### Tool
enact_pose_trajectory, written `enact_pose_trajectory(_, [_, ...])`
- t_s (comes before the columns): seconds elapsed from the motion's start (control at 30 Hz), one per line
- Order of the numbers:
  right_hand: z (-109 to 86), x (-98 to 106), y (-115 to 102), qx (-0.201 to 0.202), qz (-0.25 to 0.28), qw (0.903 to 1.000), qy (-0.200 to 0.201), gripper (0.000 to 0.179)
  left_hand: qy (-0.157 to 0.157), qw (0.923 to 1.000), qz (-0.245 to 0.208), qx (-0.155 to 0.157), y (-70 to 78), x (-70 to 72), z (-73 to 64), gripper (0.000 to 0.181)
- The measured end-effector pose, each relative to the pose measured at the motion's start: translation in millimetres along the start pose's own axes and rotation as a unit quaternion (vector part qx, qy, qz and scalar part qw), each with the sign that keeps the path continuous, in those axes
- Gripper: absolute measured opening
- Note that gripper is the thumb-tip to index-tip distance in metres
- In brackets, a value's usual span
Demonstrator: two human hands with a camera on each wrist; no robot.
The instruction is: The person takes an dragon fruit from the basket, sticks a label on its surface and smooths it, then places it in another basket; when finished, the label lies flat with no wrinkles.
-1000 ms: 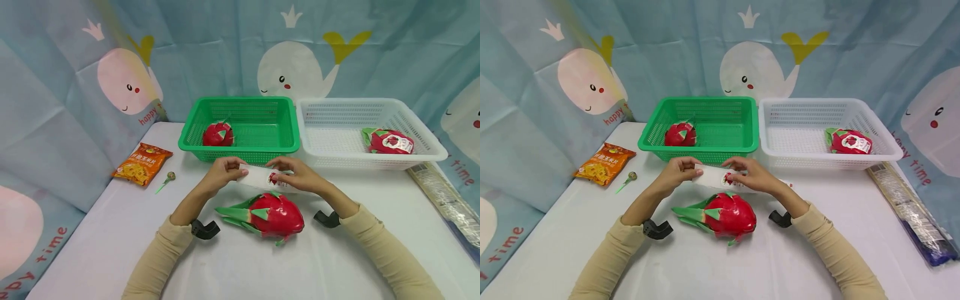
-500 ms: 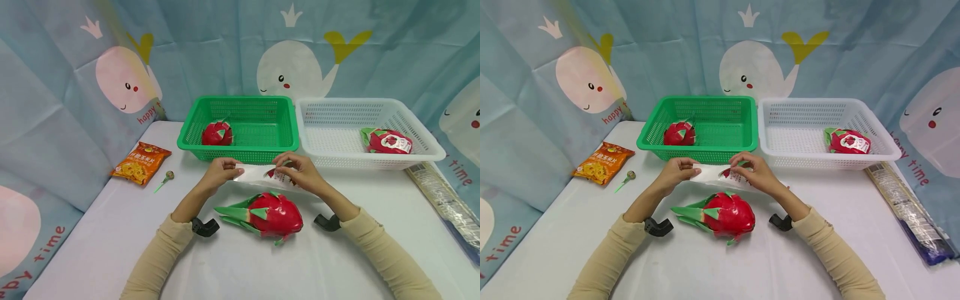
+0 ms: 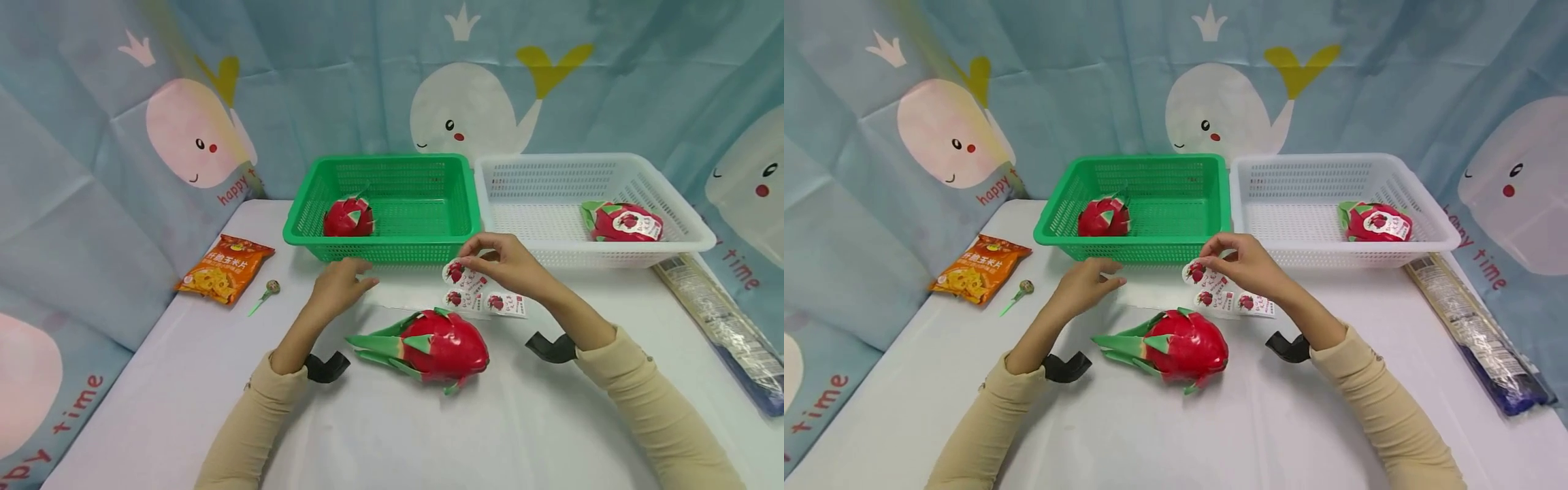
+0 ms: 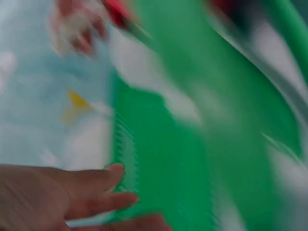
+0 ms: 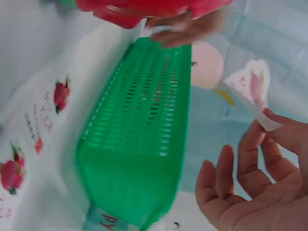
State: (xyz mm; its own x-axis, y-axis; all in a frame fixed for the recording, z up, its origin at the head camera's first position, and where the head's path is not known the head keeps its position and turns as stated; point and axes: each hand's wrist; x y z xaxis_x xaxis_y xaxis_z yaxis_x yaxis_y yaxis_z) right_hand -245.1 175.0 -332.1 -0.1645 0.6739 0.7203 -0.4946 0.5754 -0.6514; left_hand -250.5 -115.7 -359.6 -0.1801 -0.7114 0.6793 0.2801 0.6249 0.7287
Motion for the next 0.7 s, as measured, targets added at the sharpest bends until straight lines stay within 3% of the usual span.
enact_pose_trajectory(0.13, [0.0, -1.6, -13.6, 0.022, -0.03, 0.9992, -0.015, 0.007, -0.002, 0.9966, -0.036, -0.074, 51.5, -2.2, -13.4, 0.028])
enact_pose_trajectory(0.23, [-1.4, -5.3, -21.2, 0.04, -0.018, 0.9988, -0.022, 0.006, -0.007, 0.9915, -0.078, -0.104, 72.2, -11.6, -12.5, 0.021])
enact_pose_trajectory(0.33, [-5.8, -8.4, -23.8, 0.042, 0.0, 0.9989, -0.023, 0.012, -0.01, 0.9873, -0.113, -0.111, 76.5, -21.0, -8.7, 0.013])
enact_pose_trajectory(0.43, [-14.7, -9.3, -23.3, 0.004, 0.004, 0.9999, 0.009, 0.021, -0.005, 0.9842, -0.144, -0.103, 74.1, -25.6, -8.9, 0.009])
enact_pose_trajectory(0.57, [-31.3, -8.3, -21.8, -0.061, 0.005, 0.9963, 0.061, 0.026, 0.033, 0.9769, -0.195, -0.081, 68.4, -28.3, -11.8, 0.01])
enact_pose_trajectory(0.7, [-42.8, -10.6, -22.7, -0.082, 0.022, 0.9948, 0.056, 0.024, 0.058, 0.9645, -0.237, -0.1, 68.9, -32.7, -19.8, 0.01])
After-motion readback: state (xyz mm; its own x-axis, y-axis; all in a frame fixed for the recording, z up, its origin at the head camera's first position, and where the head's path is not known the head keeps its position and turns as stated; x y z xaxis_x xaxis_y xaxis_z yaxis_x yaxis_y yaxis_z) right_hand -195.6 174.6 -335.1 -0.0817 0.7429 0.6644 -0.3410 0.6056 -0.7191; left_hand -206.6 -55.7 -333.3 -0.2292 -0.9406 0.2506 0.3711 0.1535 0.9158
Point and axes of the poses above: each hand's wrist, its own z-axis towards the middle knuckle, its own x-axis out of the back of the hand, y = z × x, and after that the axes turned 13 degrees about -z, right-handed
